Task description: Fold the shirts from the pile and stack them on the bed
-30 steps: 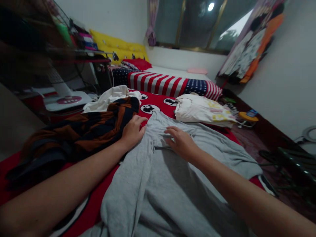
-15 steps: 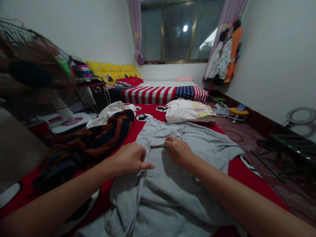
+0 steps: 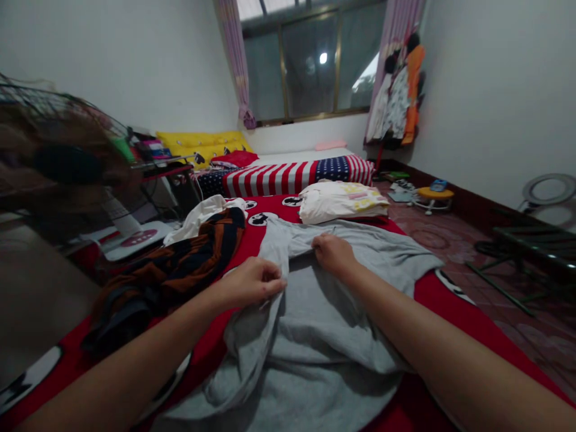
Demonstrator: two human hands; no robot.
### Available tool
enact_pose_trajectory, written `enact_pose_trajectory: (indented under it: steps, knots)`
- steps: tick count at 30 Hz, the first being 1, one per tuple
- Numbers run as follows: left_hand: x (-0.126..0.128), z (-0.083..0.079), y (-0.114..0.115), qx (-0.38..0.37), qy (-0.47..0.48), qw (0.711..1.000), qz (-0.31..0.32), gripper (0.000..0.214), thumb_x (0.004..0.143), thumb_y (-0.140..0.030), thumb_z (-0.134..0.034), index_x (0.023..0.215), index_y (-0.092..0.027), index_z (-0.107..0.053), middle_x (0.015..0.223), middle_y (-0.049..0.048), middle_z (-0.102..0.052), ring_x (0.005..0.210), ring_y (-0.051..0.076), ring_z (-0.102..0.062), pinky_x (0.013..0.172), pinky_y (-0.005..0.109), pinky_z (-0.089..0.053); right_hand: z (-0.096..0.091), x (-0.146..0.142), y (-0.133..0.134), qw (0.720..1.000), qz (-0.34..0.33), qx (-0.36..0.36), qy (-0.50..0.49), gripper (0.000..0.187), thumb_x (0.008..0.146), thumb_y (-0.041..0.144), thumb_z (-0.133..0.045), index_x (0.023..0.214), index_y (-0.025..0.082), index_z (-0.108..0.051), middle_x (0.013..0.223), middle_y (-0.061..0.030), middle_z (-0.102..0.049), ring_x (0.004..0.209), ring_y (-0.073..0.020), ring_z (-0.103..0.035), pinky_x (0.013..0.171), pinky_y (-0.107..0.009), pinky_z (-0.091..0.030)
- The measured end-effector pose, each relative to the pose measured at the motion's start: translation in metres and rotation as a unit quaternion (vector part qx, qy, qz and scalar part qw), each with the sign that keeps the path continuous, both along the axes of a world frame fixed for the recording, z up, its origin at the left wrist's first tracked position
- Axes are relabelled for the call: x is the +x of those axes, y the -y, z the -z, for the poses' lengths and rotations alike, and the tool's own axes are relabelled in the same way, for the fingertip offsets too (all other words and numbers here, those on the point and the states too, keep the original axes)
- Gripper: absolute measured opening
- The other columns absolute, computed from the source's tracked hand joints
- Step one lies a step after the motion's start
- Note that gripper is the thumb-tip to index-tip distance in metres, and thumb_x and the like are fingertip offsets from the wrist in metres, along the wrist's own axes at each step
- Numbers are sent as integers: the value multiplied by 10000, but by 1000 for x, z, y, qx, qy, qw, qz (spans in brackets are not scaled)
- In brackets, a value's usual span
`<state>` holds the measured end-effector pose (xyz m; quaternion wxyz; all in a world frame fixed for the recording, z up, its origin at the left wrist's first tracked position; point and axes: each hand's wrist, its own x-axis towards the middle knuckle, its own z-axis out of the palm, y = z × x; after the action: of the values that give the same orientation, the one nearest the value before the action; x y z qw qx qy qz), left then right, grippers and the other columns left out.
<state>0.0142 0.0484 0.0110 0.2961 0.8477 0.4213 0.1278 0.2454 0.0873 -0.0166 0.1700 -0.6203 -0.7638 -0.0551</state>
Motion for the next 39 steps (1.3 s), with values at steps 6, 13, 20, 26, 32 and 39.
enact_pose_trajectory:
  steps: [6, 13, 20, 26, 32, 39]
  knots:
    - [7, 17, -5, -84, -48, 994, 50, 293, 837, -330, -493, 667, -136, -633, 579, 0, -607, 497, 109, -563, 469, 196, -344, 1, 9, 18, 998, -47, -25, -26, 225, 834, 227, -548, 993, 202, -706, 956, -61, -677, 824, -177, -623, 697, -252, -417]
    - [29, 6, -40, 254, 8, 964, -79, 241, 882, -211, -476, 913, -153, -707, 892, 75, -686, 857, 178, -643, 796, 267, -476, 4, 1, 36, 989, -132, -62, 30, 196, 818, 174, -555, 907, 200, -727, 986, -65, -681, 887, -185, -622, 744, -252, -429]
    - [34, 66, -70, 269, -66, 946, -171, 690, 907, -325, -513, 1481, -50, -246, 1532, 256, -255, 1424, 321, -270, 1124, 418, -300, 1, 23, 28, 995, -49, -52, -66, 200, 834, 183, -541, 932, 183, -716, 914, -56, -680, 808, -158, -626, 732, -242, -444]
    - [32, 82, -71, 256, -92, 947, -173, 688, 935, -370, -427, 1488, -25, -208, 1556, 246, -208, 1447, 314, -210, 1149, 429, -267, 0, 26, -31, 996, 84, 5, -30, 291, 827, 322, -595, 1065, 179, -683, 1093, -118, -657, 985, -223, -629, 788, -289, -469]
    - [29, 78, -71, 224, -111, 955, -160, 797, 915, -524, -415, 1493, -13, -212, 1558, 234, -209, 1448, 321, -202, 1162, 424, -245, 3, 18, -81, 990, 134, -24, -33, 313, 733, 339, -699, 1003, 180, -700, 959, -94, -704, 885, -220, -660, 738, -284, -478]
    - [22, 73, -65, 189, -113, 967, -129, 937, 849, -706, -400, 1512, -64, -237, 1575, 213, -158, 1463, 340, -115, 1180, 452, -186, 8, 38, -90, 991, 121, 19, -49, 245, 793, 186, -536, 929, 161, -738, 960, -94, -720, 917, -216, -652, 776, -284, -464]
